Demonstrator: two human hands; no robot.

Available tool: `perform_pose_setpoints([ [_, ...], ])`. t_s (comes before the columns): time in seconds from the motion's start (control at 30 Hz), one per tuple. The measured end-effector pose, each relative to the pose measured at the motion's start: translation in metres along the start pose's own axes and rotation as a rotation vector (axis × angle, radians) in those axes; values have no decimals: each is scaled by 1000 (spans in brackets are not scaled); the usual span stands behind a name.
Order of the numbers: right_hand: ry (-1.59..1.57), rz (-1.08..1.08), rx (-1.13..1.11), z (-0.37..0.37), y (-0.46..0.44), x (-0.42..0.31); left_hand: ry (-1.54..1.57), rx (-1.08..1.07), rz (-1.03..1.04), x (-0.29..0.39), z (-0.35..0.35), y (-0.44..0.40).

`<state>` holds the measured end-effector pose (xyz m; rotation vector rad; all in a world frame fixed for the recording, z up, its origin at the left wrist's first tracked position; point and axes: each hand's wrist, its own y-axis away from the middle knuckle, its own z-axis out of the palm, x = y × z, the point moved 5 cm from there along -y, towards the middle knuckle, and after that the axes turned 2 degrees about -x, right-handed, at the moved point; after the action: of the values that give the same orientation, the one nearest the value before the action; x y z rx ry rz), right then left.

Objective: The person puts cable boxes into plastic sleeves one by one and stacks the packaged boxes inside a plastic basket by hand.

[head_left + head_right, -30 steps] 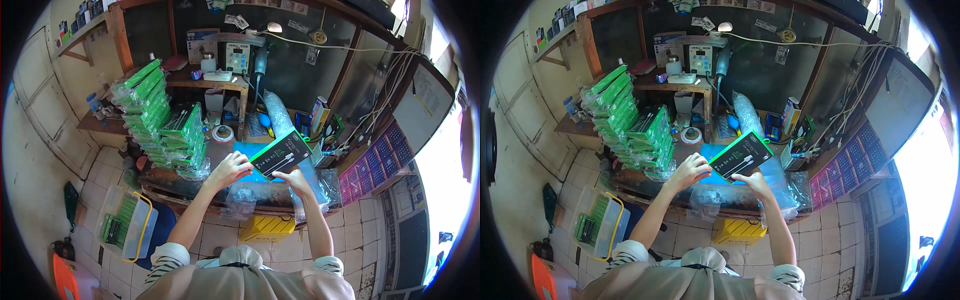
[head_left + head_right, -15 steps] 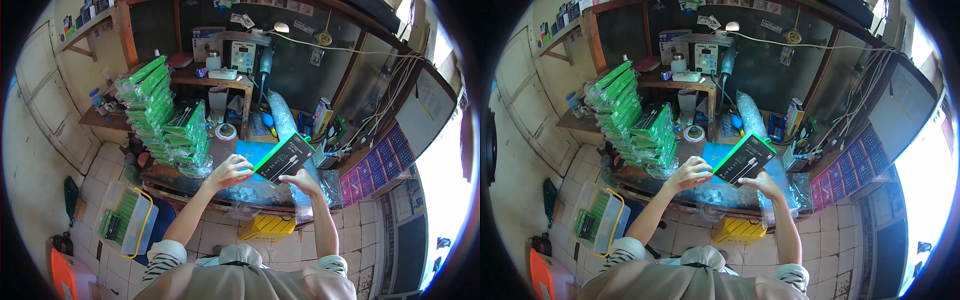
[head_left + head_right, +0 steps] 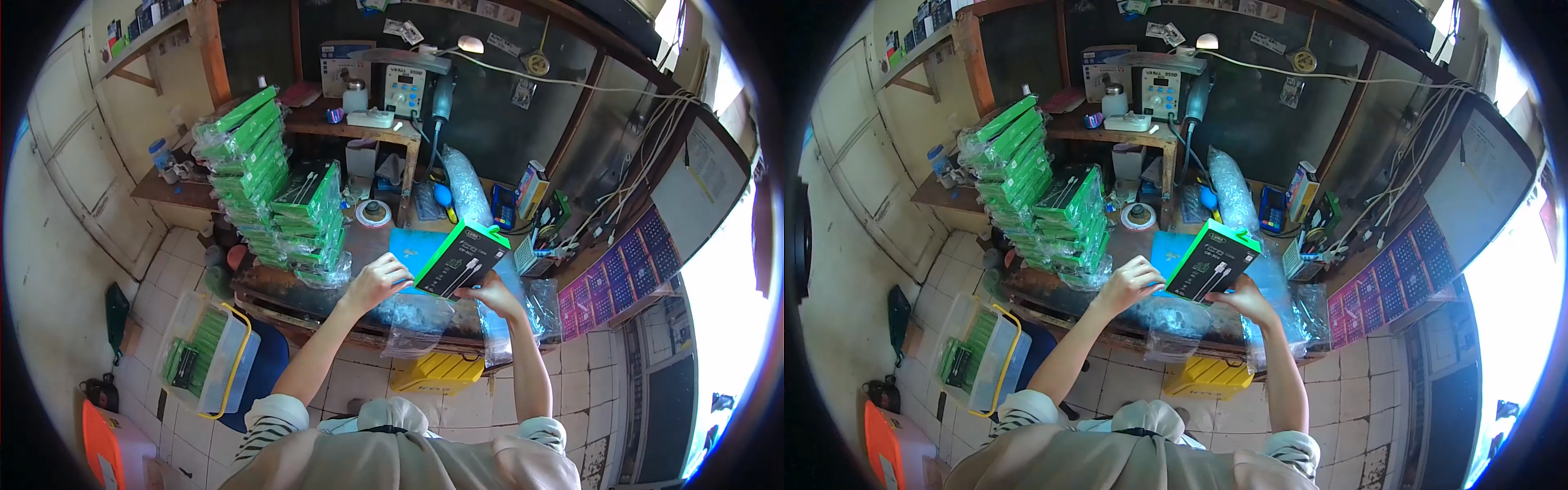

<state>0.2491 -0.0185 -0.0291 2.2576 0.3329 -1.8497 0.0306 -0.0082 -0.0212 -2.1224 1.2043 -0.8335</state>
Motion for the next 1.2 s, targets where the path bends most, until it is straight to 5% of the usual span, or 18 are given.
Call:
perform_pose_setpoints([
  [0.33,219,14,52,-5,-2,-5,55,-60,62,3,-3,-6],
  [0.43,535,71,88,-11,-3,-6,140,-103,72,3,-5,-9],
  [0.53,370,130,122,-15,0,-6,167,-158,-49,-3,-5,-7],
  [0.63,328,-10,172,-19,0,0,375,-62,-469,-25,13,6],
  [0.77,304,-4,155,-18,-4,4,685,1,-756,-27,46,16],
  [0.93,345,-54,178,-16,-1,-6,804,16,-764,-24,56,12],
  [1.07,306,-41,177,-16,2,-11,423,21,-482,-16,43,4],
  [1.2,298,-60,166,-16,0,-5,777,-77,-632,-23,56,6],
])
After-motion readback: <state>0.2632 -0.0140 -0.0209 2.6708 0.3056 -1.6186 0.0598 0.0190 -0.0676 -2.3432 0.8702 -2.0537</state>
